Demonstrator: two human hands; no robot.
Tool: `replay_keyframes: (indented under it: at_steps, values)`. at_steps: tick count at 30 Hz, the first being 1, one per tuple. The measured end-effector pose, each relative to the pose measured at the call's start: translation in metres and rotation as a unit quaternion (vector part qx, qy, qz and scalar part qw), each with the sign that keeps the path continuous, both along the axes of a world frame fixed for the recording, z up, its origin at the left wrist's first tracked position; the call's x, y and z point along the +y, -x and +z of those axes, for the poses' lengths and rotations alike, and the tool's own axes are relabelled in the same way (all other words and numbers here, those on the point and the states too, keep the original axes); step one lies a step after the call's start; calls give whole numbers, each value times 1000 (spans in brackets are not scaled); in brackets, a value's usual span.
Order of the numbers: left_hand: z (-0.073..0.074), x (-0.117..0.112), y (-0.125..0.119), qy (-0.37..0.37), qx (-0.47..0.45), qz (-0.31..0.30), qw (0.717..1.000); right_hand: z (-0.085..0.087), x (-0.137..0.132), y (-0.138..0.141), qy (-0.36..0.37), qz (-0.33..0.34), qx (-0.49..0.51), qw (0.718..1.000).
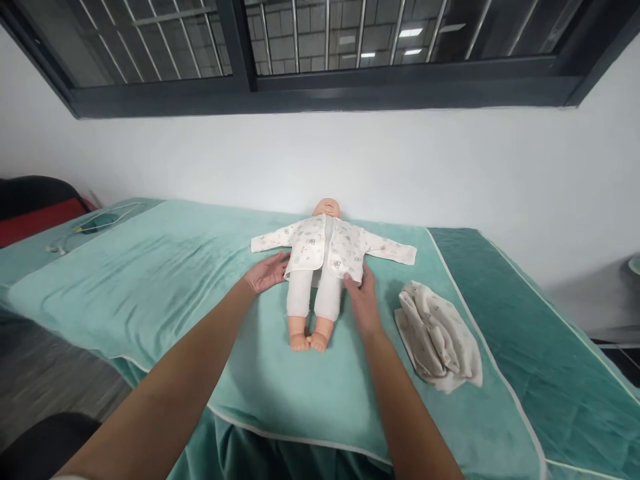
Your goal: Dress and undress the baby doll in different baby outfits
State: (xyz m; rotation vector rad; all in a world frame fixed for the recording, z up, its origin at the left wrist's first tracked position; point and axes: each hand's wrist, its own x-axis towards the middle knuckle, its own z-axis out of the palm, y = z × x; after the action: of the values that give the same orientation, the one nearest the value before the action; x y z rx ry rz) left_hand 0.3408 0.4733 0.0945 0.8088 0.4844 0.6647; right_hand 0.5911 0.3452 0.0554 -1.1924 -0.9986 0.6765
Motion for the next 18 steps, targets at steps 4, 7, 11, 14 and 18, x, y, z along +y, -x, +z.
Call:
replay_keyframes:
  at_steps: [4, 7, 11, 14, 18]
  values:
    - [0, -7, 0, -28, 18, 32, 999, 9, -13, 6, 42, -28, 26, 998]
    - [0, -10, 0, -34, 28, 47, 998, 18, -8, 3, 112, -87, -9, 990]
    - [0, -13, 3, -34, 21, 40, 998, 24, -11, -13, 152, -175, -81, 969]
    - [1, -14, 4, -33, 12, 47, 998, 24, -31, -20, 149, -199, -107, 963]
    - [0, -15, 3, -24, 1, 62, 998, 19, -82, -17, 89, -145, -269, 948]
